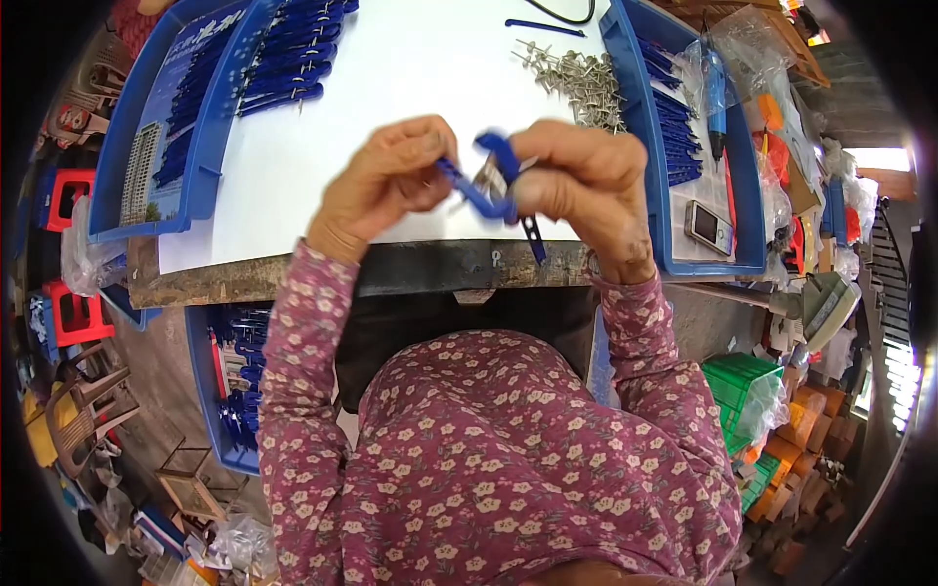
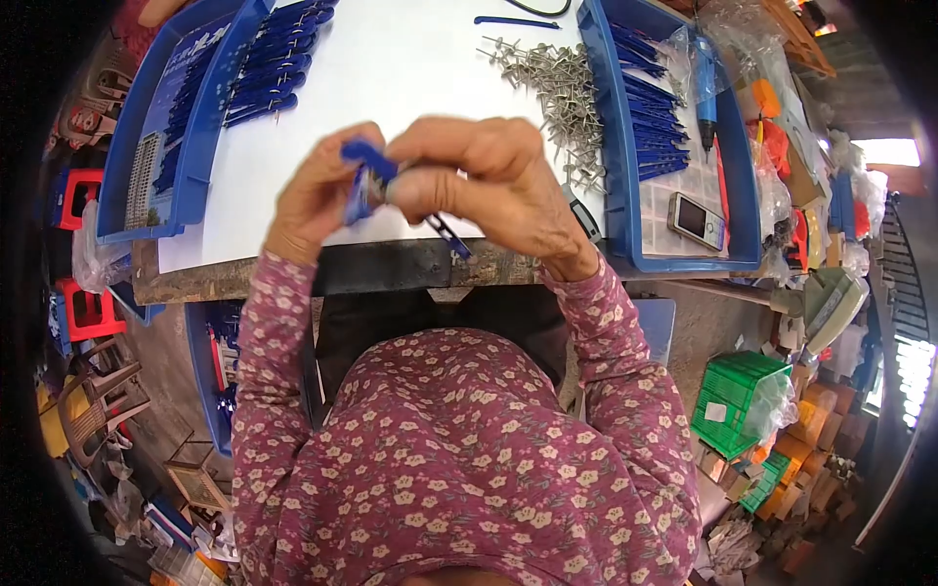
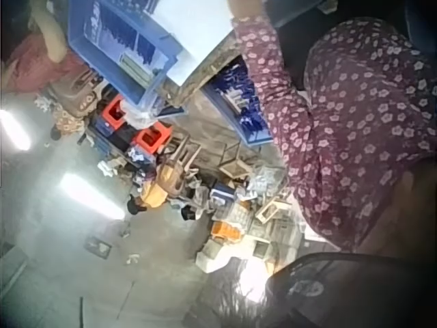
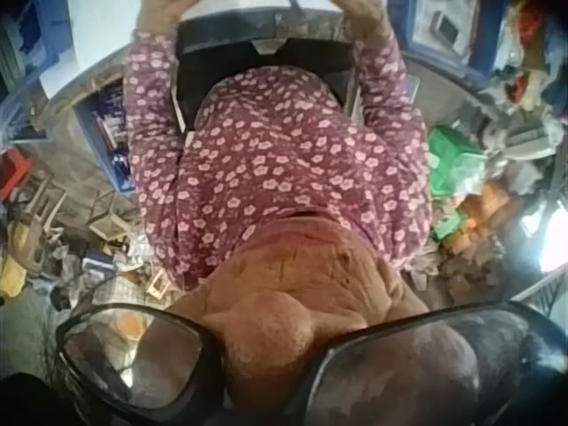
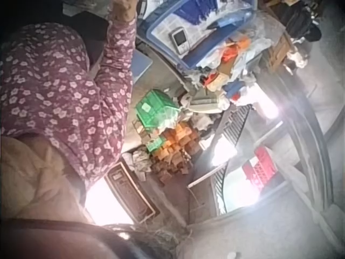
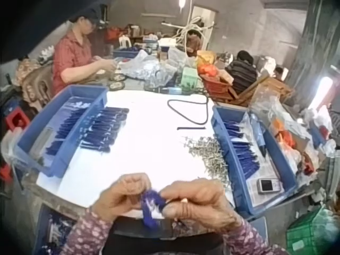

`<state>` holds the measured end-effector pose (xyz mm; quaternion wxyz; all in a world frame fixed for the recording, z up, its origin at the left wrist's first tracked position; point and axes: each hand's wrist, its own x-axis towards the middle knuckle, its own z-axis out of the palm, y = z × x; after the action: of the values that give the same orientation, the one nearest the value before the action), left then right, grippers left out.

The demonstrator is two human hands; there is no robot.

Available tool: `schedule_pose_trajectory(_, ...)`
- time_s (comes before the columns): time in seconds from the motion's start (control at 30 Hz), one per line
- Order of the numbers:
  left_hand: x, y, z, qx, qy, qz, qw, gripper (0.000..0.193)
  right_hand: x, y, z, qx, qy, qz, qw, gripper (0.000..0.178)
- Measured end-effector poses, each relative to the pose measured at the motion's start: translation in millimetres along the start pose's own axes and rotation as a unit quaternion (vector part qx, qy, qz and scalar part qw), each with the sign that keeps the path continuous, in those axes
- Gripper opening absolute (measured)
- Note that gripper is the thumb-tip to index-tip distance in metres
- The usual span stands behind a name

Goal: Assembling blue plastic components by inserting metal pins and seating them with a tool.

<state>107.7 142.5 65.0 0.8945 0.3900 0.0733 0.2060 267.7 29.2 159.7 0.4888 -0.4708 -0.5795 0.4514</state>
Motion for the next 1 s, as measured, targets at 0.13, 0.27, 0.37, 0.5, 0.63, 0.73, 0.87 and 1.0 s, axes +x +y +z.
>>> schedule_pose_trajectory(0.13, 0, -36, 35, -0.165, -0.004, -0.006, 0.986, 0.028, 18, 23, -8, -0.028, 0.151, -0.086, 0.984, 0.023)
schedule_pose_trajectory(0.27, -8, -40, 49, -0.103, 0.049, 0.010, 0.993, 0.029, 27, 38, -14, -0.103, 0.191, -0.119, 0.969, 0.023)
schedule_pose_trajectory(0.37, -10, -34, 52, 0.111, 0.100, 0.014, 0.989, 0.029, 23, 41, -16, -0.086, 0.188, -0.085, 0.975, 0.022)
schedule_pose_trajectory(0.5, -7, -38, 52, 0.173, 0.126, 0.034, 0.976, 0.029, 23, 49, 5, -0.032, 0.245, -0.076, 0.966, 0.018)
schedule_pose_trajectory(0.63, -7, -45, 44, 0.203, 0.112, 0.041, 0.972, 0.029, 23, 47, 6, -0.029, 0.201, -0.031, 0.979, 0.017)
schedule_pose_trajectory(0.73, -16, -37, 53, 0.242, 0.131, 0.025, 0.961, 0.028, 21, 53, 1, -0.080, 0.198, -0.052, 0.976, 0.017)
schedule_pose_trajectory(0.87, -30, -24, 59, 0.198, 0.172, 0.012, 0.965, 0.030, 17, 69, -5, -0.212, 0.199, -0.105, 0.951, 0.014)
schedule_pose_trajectory(1.0, -44, 4, 74, 0.204, 0.245, 0.040, 0.947, 0.031, 10, 65, -12, -0.355, 0.121, -0.164, 0.912, 0.011)
